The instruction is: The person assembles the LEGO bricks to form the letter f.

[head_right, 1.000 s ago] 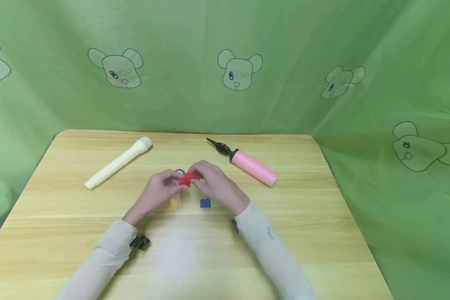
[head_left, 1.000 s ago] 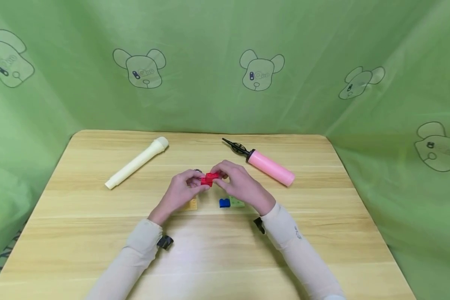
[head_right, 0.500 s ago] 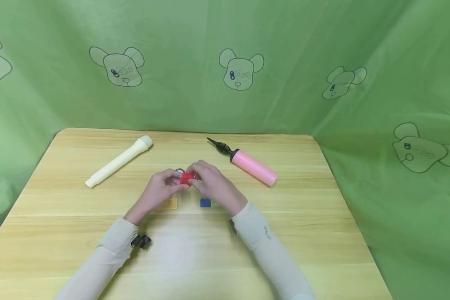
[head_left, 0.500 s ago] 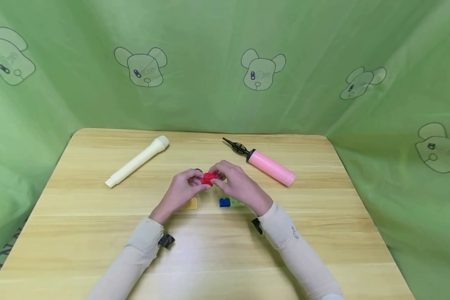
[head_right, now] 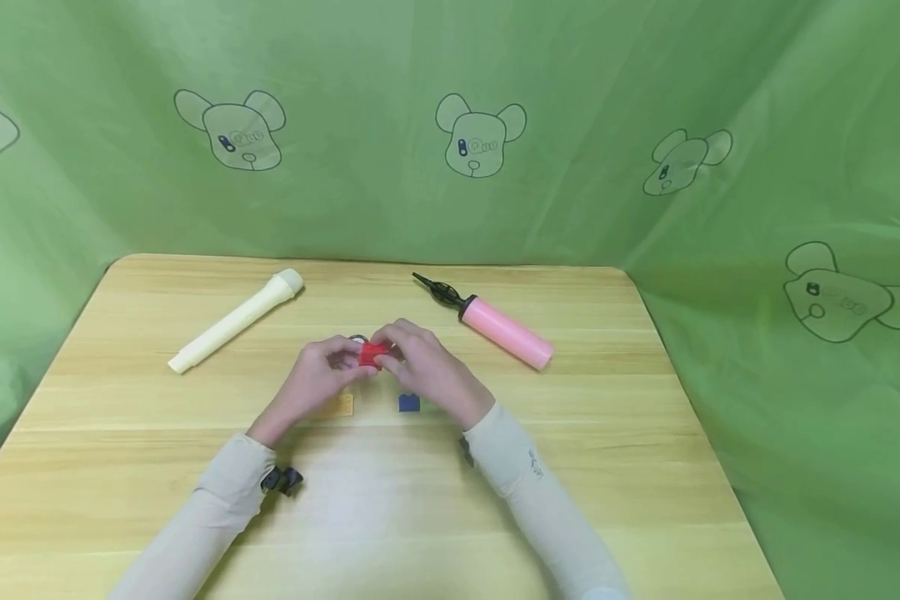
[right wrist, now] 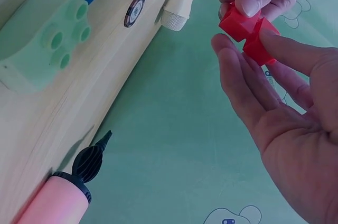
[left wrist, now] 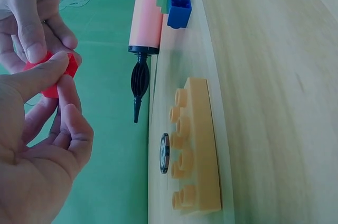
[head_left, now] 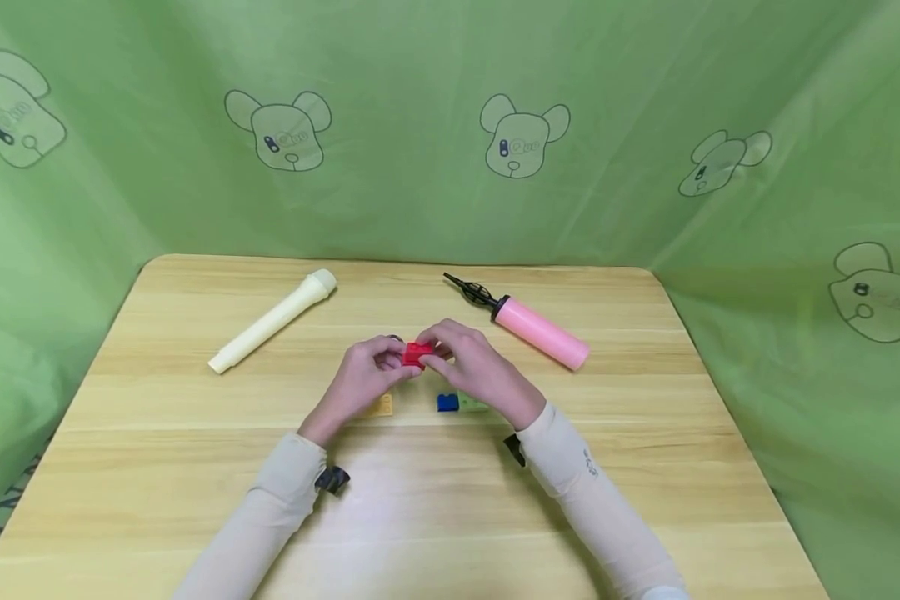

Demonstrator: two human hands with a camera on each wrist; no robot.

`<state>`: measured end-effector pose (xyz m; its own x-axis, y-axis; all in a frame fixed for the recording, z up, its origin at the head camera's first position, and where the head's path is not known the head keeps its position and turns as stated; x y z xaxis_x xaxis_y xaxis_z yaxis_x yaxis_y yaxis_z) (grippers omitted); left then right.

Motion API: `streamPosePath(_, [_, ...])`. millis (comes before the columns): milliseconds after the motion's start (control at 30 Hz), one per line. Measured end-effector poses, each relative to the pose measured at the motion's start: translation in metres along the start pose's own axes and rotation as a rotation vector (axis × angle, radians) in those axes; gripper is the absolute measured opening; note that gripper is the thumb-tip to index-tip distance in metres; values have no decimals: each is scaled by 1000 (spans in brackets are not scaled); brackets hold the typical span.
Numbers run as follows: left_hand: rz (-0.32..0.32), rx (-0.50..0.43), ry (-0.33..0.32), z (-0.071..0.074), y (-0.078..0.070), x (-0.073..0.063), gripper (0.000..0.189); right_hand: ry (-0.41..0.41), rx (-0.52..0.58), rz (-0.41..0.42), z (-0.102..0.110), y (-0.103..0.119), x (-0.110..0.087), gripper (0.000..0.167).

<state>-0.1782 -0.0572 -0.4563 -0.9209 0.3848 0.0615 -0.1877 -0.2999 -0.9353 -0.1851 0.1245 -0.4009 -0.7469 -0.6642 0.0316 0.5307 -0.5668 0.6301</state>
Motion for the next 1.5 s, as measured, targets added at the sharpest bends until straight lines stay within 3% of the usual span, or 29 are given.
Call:
streamPosePath(233, [16,-1,-5,-1,-1,0,30,-11,-9,10,0,0,-1,19])
streamPosePath(500, [29,-64,-21,-3,-3,0,29,-21,13,-15,2,2,-4,14])
streamPosePath(900, [66,-132,-59,-6,1,-2,30,-19,10,24,-2,-1,-2,14])
streamPosePath(1133, [22,-148,-96,-9,-1,-2,28,-10,12,27,-2,0,0,12])
streamPosePath(1333, [24,-130,-91,-10,0,-3,28,36,-20,22,-1,0,0,13])
streamPosePath(1500, [18,-49,-120,-9,1,-3,28,55,-43,0,0,1,2,17])
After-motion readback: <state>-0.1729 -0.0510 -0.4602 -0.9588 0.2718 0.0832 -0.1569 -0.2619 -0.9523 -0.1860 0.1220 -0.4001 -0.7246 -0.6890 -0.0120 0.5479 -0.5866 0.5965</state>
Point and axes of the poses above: each hand's wrist, its own x-axis towards the middle knuckle, its own z-axis out of the back of the hand, y = z × x, the point moved 2 cm from there along x, towards the middle knuckle, and after that the axes turned 9 degrees about y, right-handed, at the moved point
